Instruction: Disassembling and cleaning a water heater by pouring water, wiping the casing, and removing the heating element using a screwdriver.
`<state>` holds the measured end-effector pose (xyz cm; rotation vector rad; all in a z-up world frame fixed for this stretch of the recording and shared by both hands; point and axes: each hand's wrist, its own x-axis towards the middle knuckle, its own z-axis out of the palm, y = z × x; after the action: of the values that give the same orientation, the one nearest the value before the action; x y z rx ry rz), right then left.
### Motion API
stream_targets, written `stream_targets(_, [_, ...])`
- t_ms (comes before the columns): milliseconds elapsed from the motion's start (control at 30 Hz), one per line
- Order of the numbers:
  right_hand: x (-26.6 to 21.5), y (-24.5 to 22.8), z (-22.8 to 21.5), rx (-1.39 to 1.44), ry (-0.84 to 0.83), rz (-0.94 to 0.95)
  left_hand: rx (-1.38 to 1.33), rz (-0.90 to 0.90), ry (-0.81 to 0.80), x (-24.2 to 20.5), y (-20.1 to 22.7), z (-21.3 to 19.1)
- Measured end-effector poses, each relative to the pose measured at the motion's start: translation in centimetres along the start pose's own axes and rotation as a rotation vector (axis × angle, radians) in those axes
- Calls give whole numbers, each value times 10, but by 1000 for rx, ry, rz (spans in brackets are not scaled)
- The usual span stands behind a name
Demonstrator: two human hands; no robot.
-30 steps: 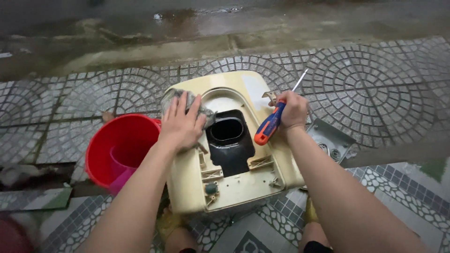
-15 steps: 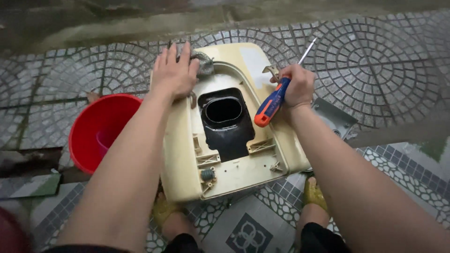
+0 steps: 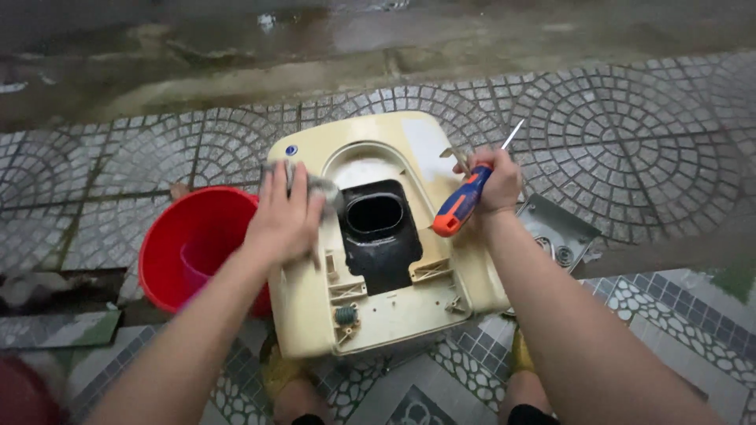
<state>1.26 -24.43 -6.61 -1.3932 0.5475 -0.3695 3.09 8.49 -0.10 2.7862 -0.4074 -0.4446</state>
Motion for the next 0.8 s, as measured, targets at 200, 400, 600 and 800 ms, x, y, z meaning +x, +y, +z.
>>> stream_targets(200, [3,0,-15,519,-89,301,245,6,103,173,1,17])
stream_targets(400, [15,19,-49,1045,-236,247,155,534,72,170,164,40])
stream_targets(600, [26,-41,-62,1123,-372,130,400,756,-147,29,219,76])
stream_targets(800, [-2,-46,2,742,-87,237,226,1238,152,-78,157,105])
